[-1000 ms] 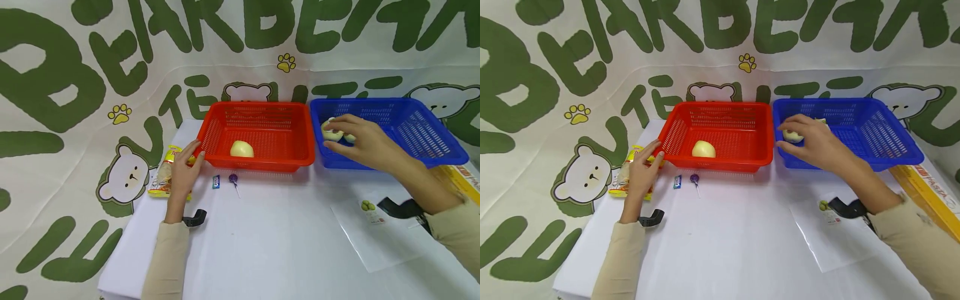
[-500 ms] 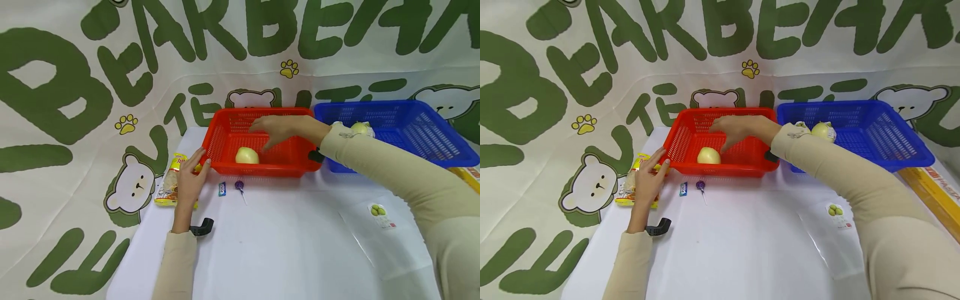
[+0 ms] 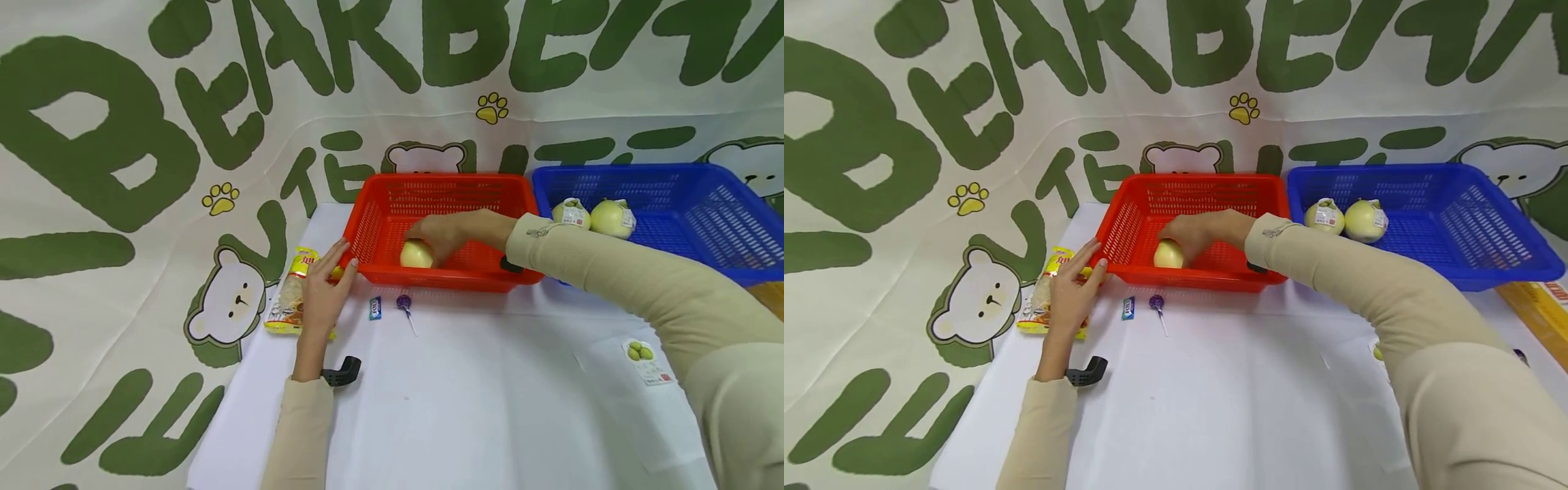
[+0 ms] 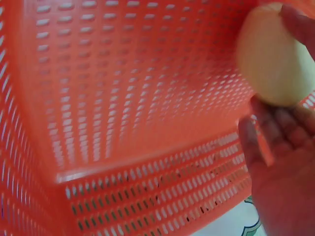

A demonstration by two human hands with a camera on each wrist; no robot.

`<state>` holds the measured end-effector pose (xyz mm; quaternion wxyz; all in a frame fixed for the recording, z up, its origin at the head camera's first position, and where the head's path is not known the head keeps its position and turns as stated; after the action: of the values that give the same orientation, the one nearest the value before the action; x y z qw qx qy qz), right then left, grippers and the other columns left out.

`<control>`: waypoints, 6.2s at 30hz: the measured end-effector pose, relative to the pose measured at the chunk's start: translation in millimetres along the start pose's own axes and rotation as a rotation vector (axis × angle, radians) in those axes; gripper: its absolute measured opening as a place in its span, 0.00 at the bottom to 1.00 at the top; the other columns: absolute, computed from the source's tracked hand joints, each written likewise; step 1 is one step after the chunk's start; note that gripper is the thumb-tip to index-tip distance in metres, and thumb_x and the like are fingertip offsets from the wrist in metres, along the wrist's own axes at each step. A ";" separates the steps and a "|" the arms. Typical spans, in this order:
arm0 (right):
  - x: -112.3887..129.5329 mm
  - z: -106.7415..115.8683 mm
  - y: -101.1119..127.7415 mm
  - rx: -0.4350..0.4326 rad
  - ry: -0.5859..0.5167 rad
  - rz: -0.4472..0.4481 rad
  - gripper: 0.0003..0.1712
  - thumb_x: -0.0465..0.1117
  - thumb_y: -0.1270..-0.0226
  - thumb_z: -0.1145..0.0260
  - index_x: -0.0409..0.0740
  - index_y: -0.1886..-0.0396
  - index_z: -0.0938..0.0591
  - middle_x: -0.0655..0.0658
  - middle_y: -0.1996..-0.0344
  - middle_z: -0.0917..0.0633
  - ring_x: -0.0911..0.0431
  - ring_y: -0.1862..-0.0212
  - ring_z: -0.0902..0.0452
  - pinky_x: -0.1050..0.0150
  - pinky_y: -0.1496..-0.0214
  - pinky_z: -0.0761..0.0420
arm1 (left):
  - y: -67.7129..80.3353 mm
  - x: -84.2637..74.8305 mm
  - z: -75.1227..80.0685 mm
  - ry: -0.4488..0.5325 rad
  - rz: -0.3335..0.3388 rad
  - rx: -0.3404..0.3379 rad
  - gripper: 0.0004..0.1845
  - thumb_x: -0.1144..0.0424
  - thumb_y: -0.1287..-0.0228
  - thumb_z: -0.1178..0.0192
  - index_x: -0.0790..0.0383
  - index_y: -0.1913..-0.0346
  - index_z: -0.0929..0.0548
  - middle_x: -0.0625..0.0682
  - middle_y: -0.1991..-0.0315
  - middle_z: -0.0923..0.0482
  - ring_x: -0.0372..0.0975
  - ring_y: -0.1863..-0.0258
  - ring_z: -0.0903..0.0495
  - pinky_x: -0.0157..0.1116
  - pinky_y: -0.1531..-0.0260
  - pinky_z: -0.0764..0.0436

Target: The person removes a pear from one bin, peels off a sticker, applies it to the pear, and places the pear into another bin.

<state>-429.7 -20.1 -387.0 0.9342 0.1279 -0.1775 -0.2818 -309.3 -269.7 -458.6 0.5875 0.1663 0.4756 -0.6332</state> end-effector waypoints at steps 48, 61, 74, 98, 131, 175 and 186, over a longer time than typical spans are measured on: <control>79.3 -153.8 197.7 -0.487 -0.353 -0.247 0.55 0.49 0.51 0.18 0.32 0.28 0.34 0.36 0.34 0.29 0.42 0.35 0.32 0.43 0.35 0.28 | -1.5 -17.9 -15.3 0.022 -0.102 -0.139 0.26 0.46 0.30 0.39 0.45 0.32 0.23 0.38 0.33 0.27 0.38 0.34 0.31 0.46 0.37 0.29; 49.6 -139.4 272.7 -0.658 -0.285 -0.271 0.27 0.42 0.34 0.28 0.44 0.37 0.22 0.45 0.46 0.17 0.49 0.45 0.21 0.47 0.46 0.19 | 83.3 -164.2 -99.6 0.131 -0.695 0.134 0.12 0.62 0.35 0.34 0.58 0.50 0.12 0.49 0.49 0.16 0.43 0.48 0.24 0.40 0.47 0.29; -8.6 -187.8 351.7 -0.698 -0.181 -0.509 0.15 0.36 0.34 0.30 0.35 0.49 0.15 0.42 0.56 0.16 0.45 0.53 0.19 0.43 0.53 0.18 | 155.1 -228.1 -238.0 -0.328 -0.832 0.667 0.16 0.50 0.28 0.43 0.46 0.43 0.14 0.42 0.44 0.20 0.36 0.46 0.22 0.31 0.45 0.25; 24.8 -144.6 372.8 -0.785 -0.539 -0.539 0.02 0.39 0.30 0.32 0.46 0.60 0.15 0.49 0.66 0.17 0.57 0.61 0.26 0.71 0.62 0.26 | 145.2 -228.5 -226.7 -0.195 -0.634 1.043 0.38 0.46 0.38 0.31 0.55 0.29 0.29 0.47 0.34 0.28 0.37 0.36 0.31 0.27 0.37 0.34; 83.7 -114.5 236.1 -0.847 -0.811 -0.289 0.12 0.41 0.31 0.30 0.43 0.52 0.17 0.47 0.59 0.18 0.51 0.58 0.22 0.66 0.55 0.20 | 99.4 -153.8 -89.5 0.475 -0.021 0.486 0.06 0.60 0.35 0.31 0.60 0.62 0.11 0.48 0.68 0.15 0.40 0.66 0.20 0.35 0.62 0.20; 76.0 -181.7 197.9 -0.474 -1.526 -0.218 0.38 0.52 0.20 0.46 0.40 0.21 0.45 0.29 0.53 0.17 0.33 0.61 0.15 0.44 0.57 0.15 | 113.1 -119.5 -107.7 0.703 0.491 0.923 0.27 0.45 0.27 0.42 0.38 0.29 0.32 0.62 0.51 0.20 0.62 0.70 0.14 0.50 0.78 0.15; 76.3 -180.0 198.0 -0.569 -1.494 -0.294 0.37 0.50 0.26 0.37 0.48 0.23 0.36 0.31 0.46 0.20 0.35 0.66 0.14 0.46 0.62 0.14 | 115.1 -119.6 -118.3 0.841 0.489 0.829 0.28 0.63 0.35 0.31 0.51 0.34 0.25 0.55 0.33 0.35 0.58 0.70 0.13 0.52 0.68 0.14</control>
<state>-202.5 121.4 -462.9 0.5192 -0.3144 -0.6571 -0.4469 -216.3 -88.8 -471.6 0.3652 0.7178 0.3295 -0.4928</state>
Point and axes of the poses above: each hand's wrist, its own y-axis away from the middle knuckle, its own z-axis out of the back of the hand, x = y × z, the point moved 1 cm from there along -y, towards the middle knuckle
